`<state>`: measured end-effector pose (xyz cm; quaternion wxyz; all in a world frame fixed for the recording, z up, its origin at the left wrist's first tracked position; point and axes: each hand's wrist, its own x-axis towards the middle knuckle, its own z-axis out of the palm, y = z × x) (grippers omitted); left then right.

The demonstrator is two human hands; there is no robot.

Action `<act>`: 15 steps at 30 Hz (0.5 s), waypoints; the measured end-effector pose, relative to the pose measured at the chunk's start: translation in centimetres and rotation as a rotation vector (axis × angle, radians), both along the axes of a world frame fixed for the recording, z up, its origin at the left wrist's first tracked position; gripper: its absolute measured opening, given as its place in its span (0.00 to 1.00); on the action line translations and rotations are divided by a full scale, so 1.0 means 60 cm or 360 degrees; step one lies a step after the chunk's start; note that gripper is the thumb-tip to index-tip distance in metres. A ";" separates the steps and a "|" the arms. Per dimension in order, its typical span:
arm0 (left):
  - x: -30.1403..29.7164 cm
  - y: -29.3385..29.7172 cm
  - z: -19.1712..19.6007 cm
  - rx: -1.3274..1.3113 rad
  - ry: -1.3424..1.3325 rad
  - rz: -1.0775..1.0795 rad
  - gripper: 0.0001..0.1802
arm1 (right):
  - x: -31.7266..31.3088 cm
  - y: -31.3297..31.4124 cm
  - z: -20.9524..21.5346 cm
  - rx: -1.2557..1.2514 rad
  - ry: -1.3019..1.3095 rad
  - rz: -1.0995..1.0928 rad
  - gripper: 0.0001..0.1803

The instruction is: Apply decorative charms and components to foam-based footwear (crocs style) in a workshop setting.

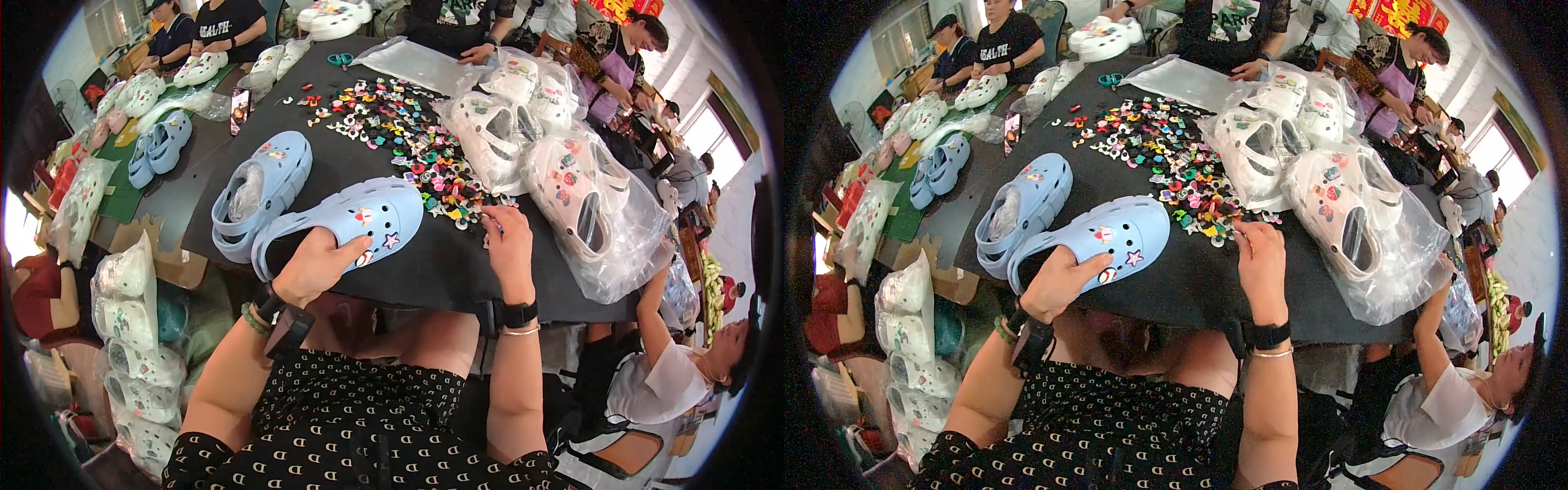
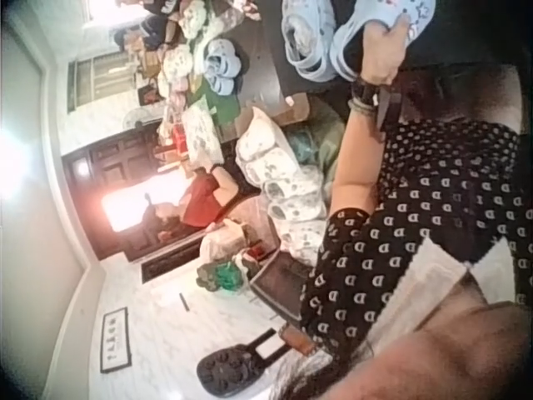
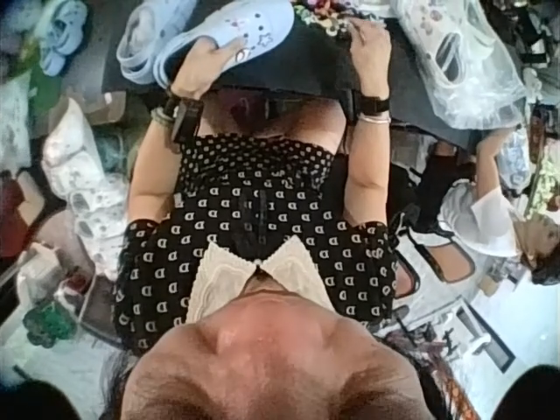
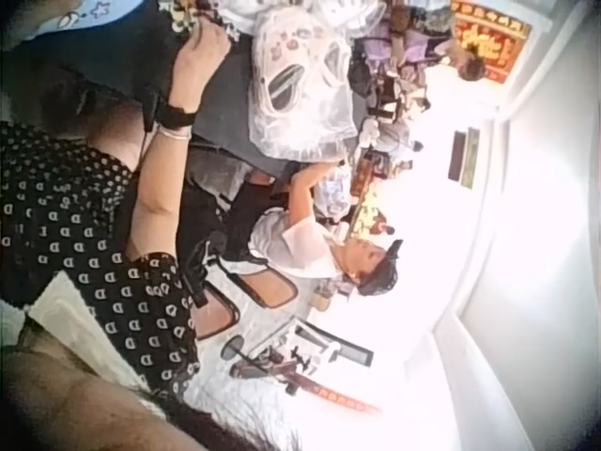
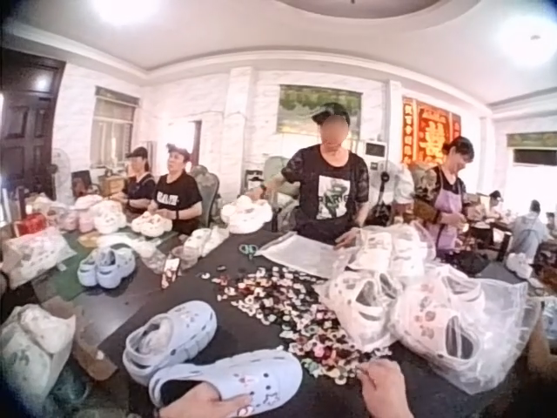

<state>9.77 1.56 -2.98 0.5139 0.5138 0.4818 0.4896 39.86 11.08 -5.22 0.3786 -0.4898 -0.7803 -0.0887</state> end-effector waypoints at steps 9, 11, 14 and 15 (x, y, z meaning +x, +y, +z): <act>-0.001 0.003 -0.003 0.0006 -0.0037 -0.0008 0.20 | -0.145 -0.083 0.082 -0.0453 0.0450 0.0866 0.08; 0.001 0.005 0.002 -0.0014 -0.0035 -0.0032 0.22 | -0.164 -0.088 0.083 -0.0487 0.0495 0.0811 0.08; 0.002 0.006 -0.002 -0.0002 -0.0060 -0.0056 0.23 | -0.179 -0.082 0.075 -0.0472 0.0517 0.0765 0.08; 0.002 0.006 -0.005 0.0030 -0.0084 -0.0058 0.23 | -0.182 -0.079 0.072 -0.0472 0.0544 0.0759 0.08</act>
